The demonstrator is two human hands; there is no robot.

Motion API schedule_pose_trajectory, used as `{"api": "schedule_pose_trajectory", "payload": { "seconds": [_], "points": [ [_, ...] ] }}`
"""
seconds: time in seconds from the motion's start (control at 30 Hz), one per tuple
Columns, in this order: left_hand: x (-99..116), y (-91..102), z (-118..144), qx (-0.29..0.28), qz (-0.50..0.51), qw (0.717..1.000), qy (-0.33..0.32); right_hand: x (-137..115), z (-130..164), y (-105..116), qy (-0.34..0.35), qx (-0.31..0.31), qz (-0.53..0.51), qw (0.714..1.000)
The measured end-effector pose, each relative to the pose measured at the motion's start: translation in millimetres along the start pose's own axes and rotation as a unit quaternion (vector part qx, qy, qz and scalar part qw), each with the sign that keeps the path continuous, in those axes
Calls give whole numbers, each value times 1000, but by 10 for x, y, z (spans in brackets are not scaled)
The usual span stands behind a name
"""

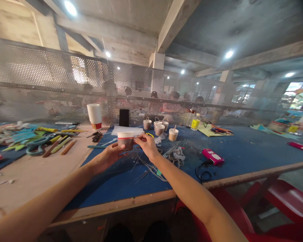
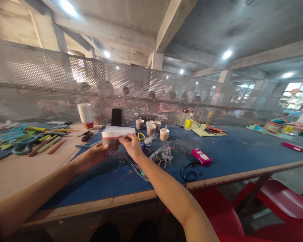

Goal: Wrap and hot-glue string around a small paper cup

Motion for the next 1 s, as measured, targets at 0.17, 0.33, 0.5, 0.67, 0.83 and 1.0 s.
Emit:
{"api": "schedule_pose_trajectory", "payload": {
  "seconds": [0.17,0.33,0.5,0.67,0.83,1.0],
  "points": [
    [4,3,8,-2,-1,1000,-2,1,0,3,-9,7,-5,1000],
    [7,-3,11,-7,-7,1000,-2,2,9,6,-26,12,-14,999],
    [7,-1,12,-19,-5,1000,0,-27,21,14,-39,15,-23,999],
    [13,5,16,-23,-7,1000,2,-46,32,16,-56,15,-39,998],
    [14,6,14,-32,-7,999,4,-22,19,16,-57,14,-61,996],
    [-17,39,-5,-33,3,999,10,45,-2,13,-71,17,-67,995]
  ]
}}
Point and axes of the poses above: each hand's wrist, its own z-axis away from the middle knuckle, its own y-axis out of the back of the hand, x = y × z, the point moved 5 cm from there along -z, towards the middle knuckle, and after that the axes turned 2 degrees about z, right-handed, at the moved point
